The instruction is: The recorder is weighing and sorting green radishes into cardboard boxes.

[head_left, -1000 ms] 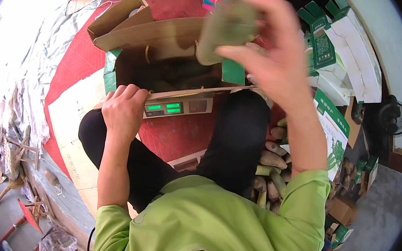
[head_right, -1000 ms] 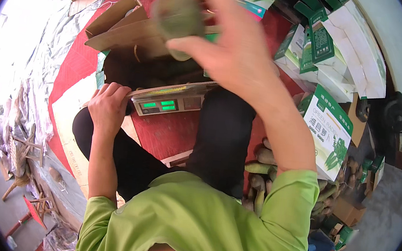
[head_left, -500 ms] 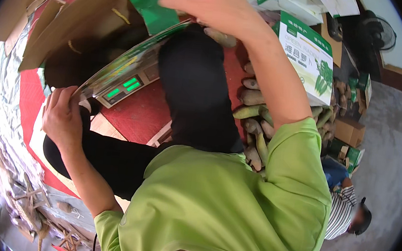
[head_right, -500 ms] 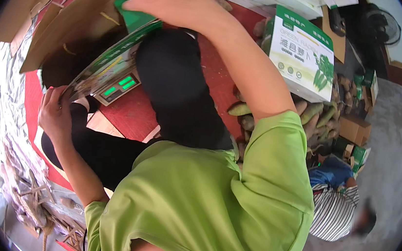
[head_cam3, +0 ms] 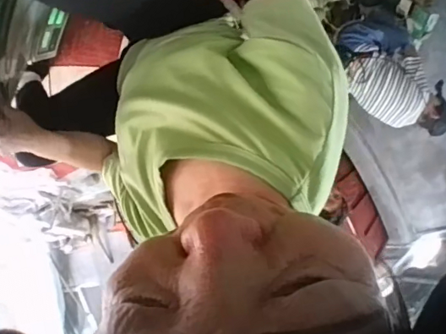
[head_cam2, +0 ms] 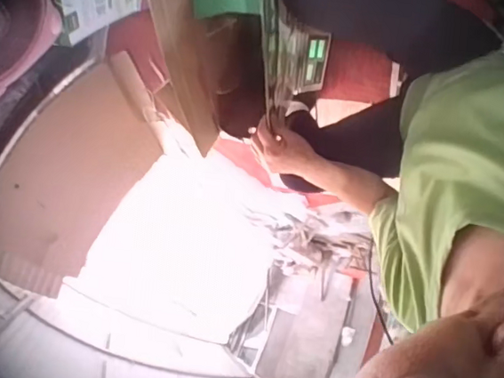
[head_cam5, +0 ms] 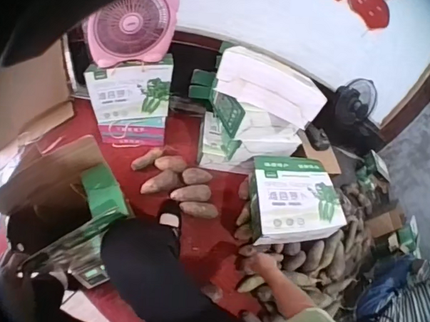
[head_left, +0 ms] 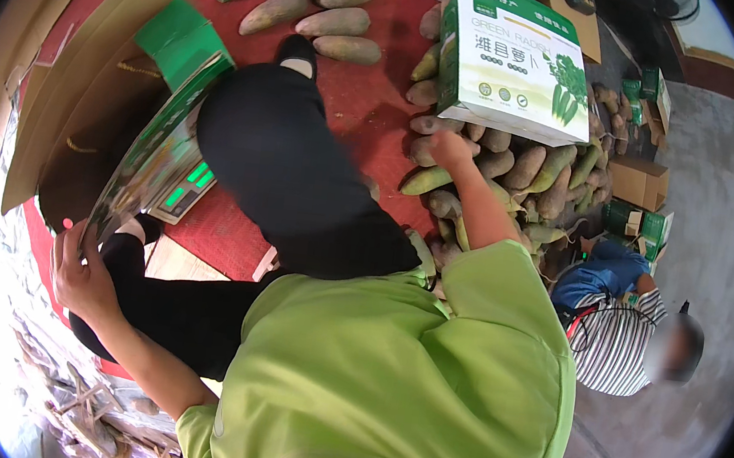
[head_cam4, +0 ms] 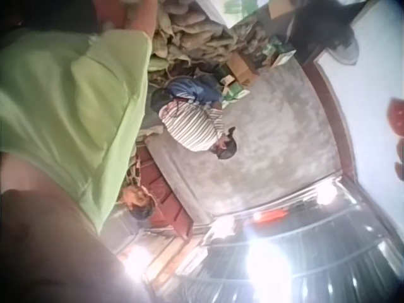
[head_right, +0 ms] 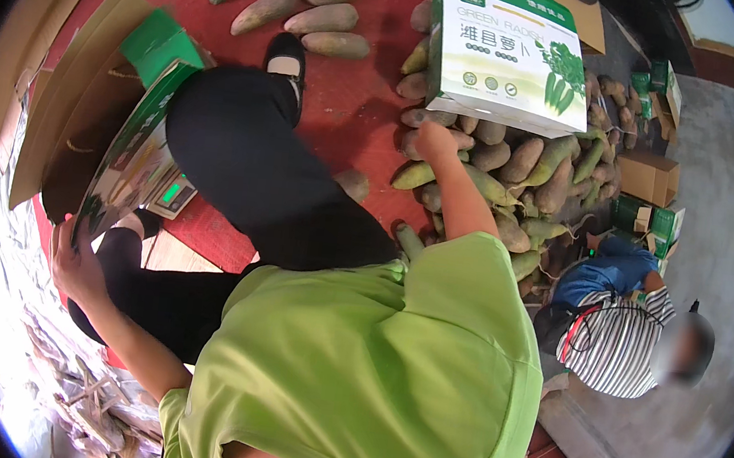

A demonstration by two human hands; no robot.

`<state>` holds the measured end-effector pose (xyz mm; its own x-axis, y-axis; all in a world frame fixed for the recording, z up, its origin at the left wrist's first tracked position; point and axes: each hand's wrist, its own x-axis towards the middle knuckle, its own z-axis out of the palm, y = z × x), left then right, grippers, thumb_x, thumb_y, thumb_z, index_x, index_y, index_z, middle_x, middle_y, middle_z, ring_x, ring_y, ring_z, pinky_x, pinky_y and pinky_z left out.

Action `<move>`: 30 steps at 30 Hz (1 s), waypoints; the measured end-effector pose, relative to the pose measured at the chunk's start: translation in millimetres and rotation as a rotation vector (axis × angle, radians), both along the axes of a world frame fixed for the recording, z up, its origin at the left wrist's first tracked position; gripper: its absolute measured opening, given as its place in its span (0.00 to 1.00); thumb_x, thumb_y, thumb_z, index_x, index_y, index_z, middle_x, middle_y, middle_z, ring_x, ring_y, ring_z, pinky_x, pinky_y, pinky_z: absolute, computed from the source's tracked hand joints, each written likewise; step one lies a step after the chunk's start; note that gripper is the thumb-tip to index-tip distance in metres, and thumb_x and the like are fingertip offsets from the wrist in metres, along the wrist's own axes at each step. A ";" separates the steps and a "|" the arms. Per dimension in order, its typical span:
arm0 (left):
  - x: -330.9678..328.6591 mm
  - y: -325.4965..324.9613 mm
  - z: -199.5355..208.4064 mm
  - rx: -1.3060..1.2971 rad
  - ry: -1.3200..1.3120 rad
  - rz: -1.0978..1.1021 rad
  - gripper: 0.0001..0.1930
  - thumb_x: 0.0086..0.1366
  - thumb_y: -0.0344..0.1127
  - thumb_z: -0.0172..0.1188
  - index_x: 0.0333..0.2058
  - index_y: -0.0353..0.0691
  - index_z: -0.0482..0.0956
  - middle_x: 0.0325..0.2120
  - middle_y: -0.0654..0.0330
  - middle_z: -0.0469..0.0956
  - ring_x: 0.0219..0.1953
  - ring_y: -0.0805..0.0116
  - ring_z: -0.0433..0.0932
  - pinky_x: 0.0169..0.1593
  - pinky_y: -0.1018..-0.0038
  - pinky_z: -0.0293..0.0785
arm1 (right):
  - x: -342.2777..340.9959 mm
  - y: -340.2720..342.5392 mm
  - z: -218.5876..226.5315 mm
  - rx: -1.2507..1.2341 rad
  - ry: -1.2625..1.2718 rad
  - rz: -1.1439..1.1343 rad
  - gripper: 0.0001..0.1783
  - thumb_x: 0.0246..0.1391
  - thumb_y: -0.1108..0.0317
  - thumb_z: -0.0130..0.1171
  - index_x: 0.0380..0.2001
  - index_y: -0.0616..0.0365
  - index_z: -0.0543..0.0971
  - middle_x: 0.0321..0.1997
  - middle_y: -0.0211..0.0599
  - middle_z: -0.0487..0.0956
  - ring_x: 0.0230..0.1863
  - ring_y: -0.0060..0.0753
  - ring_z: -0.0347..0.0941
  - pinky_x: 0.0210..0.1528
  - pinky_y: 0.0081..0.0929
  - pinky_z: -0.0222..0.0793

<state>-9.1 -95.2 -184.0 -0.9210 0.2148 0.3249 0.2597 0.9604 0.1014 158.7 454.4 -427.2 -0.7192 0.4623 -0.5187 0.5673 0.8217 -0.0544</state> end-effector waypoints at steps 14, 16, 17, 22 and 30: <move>-1.6 8.2 6.0 0.070 0.003 0.010 0.04 0.55 0.26 0.61 0.31 0.39 0.81 0.28 0.59 0.79 0.33 0.59 0.79 0.37 0.69 0.73 | 99.9 16.9 -7.7 0.344 -0.328 -0.011 0.16 0.56 0.67 0.50 0.48 0.46 0.73 0.54 0.31 0.70 0.59 0.36 0.63 0.53 0.46 0.63; -2.7 13.0 9.8 0.058 -0.021 0.009 0.04 0.55 0.27 0.61 0.31 0.40 0.81 0.28 0.59 0.79 0.32 0.59 0.79 0.37 0.69 0.73 | 104.8 18.7 -5.8 0.406 -0.307 0.057 0.11 0.54 0.66 0.55 0.42 0.47 0.76 0.48 0.31 0.70 0.55 0.37 0.64 0.49 0.43 0.64; -1.9 12.9 10.1 0.074 -0.032 0.028 0.04 0.55 0.28 0.60 0.31 0.41 0.81 0.28 0.59 0.79 0.33 0.58 0.78 0.38 0.68 0.73 | 103.7 18.5 -4.3 0.426 -0.316 0.074 0.11 0.53 0.65 0.56 0.41 0.47 0.76 0.47 0.31 0.71 0.55 0.38 0.65 0.50 0.43 0.64; 0.0 10.7 14.9 0.034 -0.025 0.058 0.06 0.52 0.29 0.61 0.30 0.44 0.81 0.29 0.62 0.79 0.34 0.60 0.78 0.39 0.68 0.71 | 93.7 14.3 12.2 0.362 -0.377 0.096 0.16 0.55 0.63 0.57 0.48 0.47 0.73 0.53 0.30 0.71 0.57 0.36 0.65 0.54 0.43 0.64; -3.2 7.2 17.1 0.045 0.013 0.011 0.06 0.49 0.28 0.63 0.28 0.45 0.80 0.26 0.66 0.77 0.31 0.64 0.77 0.36 0.69 0.71 | 67.7 0.7 43.5 0.228 -0.101 0.033 0.27 0.43 0.73 0.66 0.50 0.48 0.71 0.54 0.32 0.71 0.58 0.41 0.65 0.55 0.46 0.64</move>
<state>-12.3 -88.1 -166.9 -0.9188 0.1895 0.3464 0.2508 0.9576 0.1415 226.4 455.1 -383.7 -0.6857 0.5526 -0.4737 0.5328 0.8245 0.1905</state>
